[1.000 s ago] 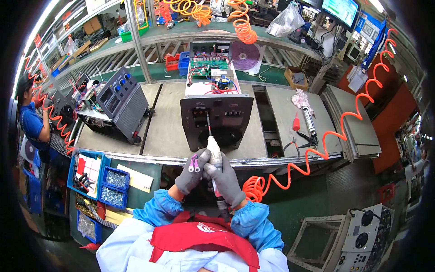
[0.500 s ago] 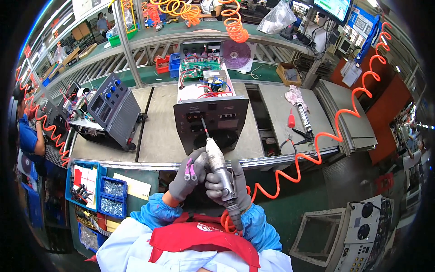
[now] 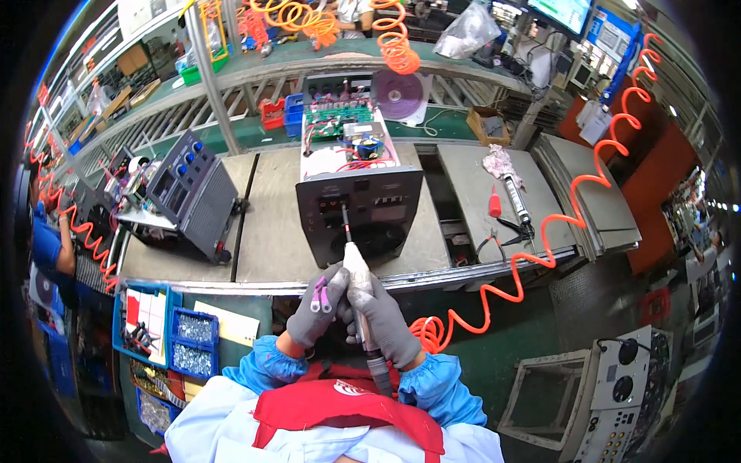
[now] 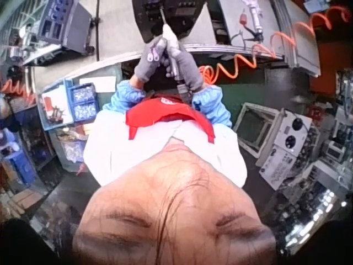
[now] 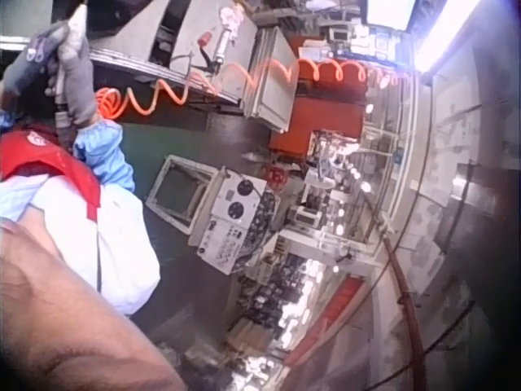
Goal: Applying labels, inserting internal components, and using an air-powered screwdriver to assemble large speaker-like electronics.
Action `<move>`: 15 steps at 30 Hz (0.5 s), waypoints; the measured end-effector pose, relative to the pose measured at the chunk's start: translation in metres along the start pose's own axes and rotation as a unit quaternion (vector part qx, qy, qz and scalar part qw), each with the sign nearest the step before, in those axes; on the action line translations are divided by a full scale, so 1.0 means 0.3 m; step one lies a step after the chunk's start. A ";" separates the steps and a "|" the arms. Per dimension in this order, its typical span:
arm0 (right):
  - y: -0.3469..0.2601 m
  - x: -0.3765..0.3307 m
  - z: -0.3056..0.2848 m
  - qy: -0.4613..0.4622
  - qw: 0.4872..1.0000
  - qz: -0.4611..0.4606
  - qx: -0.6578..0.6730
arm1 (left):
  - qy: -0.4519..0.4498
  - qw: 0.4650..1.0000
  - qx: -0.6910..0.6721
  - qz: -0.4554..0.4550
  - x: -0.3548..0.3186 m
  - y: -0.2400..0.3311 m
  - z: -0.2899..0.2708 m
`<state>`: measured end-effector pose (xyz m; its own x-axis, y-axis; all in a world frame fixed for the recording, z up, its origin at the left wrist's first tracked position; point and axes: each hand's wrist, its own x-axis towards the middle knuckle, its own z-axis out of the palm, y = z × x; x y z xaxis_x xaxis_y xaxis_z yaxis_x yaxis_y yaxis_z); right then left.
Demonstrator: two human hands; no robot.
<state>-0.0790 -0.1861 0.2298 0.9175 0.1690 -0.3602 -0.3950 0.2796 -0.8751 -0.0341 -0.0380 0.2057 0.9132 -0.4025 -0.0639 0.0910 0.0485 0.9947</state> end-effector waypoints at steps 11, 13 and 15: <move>0.153 0.081 -0.096 -0.246 0.865 0.064 0.433 | 0.053 0.995 0.025 0.080 0.019 -0.008 0.057; 0.156 0.088 -0.106 -0.254 0.850 0.062 0.458 | 0.022 0.998 0.029 0.057 0.029 -0.013 0.051; 0.157 0.090 -0.124 -0.186 0.911 0.050 0.366 | 0.013 0.996 0.062 0.065 0.045 -0.014 0.059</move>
<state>-0.0712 -0.2034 0.1669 0.8491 0.4989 -0.1734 -0.5269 0.7768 -0.3450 -0.0294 -0.0599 0.2020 0.9239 -0.3769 0.0659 -0.0772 -0.0149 0.9969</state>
